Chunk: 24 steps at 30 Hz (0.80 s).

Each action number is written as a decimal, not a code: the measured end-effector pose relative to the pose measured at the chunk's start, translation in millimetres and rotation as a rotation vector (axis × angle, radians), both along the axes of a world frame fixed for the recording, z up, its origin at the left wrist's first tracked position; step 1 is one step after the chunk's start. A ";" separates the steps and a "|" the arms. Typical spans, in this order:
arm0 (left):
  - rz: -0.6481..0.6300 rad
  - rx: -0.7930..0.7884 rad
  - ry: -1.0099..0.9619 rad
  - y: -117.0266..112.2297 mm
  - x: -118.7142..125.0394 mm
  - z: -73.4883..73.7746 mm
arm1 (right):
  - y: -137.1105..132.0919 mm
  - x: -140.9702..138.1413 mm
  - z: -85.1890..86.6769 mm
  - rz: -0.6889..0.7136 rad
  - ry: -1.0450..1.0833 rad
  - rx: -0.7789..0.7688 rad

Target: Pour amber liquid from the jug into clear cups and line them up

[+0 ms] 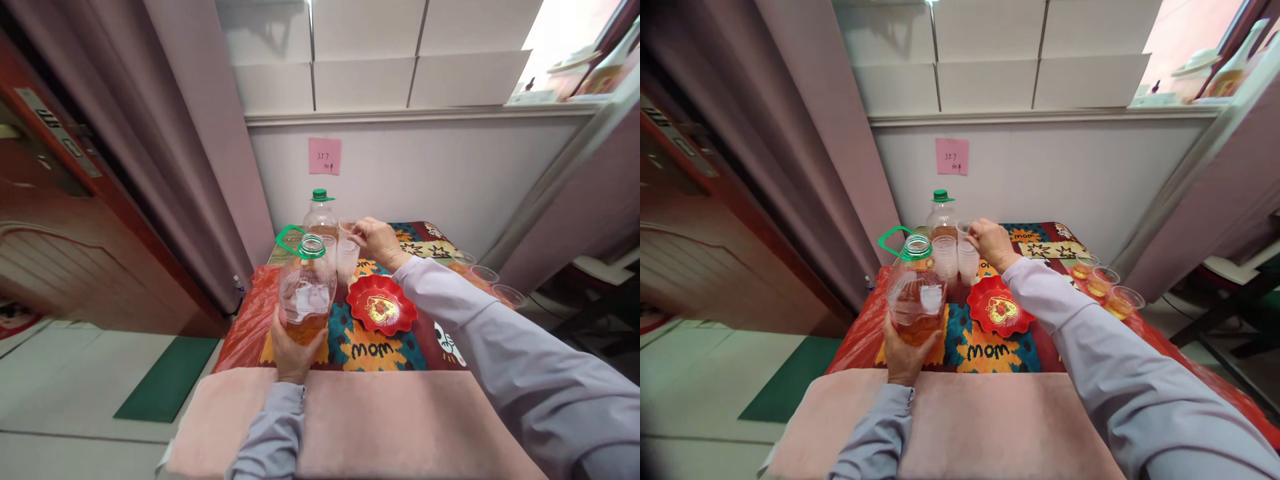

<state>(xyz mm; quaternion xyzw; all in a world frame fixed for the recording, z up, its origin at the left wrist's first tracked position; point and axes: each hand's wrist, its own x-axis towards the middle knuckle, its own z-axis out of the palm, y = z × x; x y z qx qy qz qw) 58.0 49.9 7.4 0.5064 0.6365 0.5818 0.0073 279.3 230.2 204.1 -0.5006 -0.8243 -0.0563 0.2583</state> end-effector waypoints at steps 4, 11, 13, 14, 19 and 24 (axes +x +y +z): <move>0.049 0.011 0.044 2.7 1.3 -0.2 | -23.5 36.3 3.4 0.116 0.215 0.219; 0.093 0.023 0.134 4.3 2.5 -2.0 | -81.8 87.1 -97.2 0.202 0.139 -0.066; 0.095 0.029 0.157 4.1 3.1 -1.5 | -85.6 90.0 -122.5 0.134 0.114 -0.137; 0.097 0.032 0.169 4.0 3.4 -1.1 | -85.3 90.4 -130.8 0.101 0.108 -0.157; 0.092 0.062 0.235 3.2 5.1 2.3 | -79.9 92.0 -141.1 0.055 0.090 -0.188; 0.058 0.060 0.240 1.6 7.7 6.9 | -89.3 98.4 -131.5 0.083 0.069 -0.171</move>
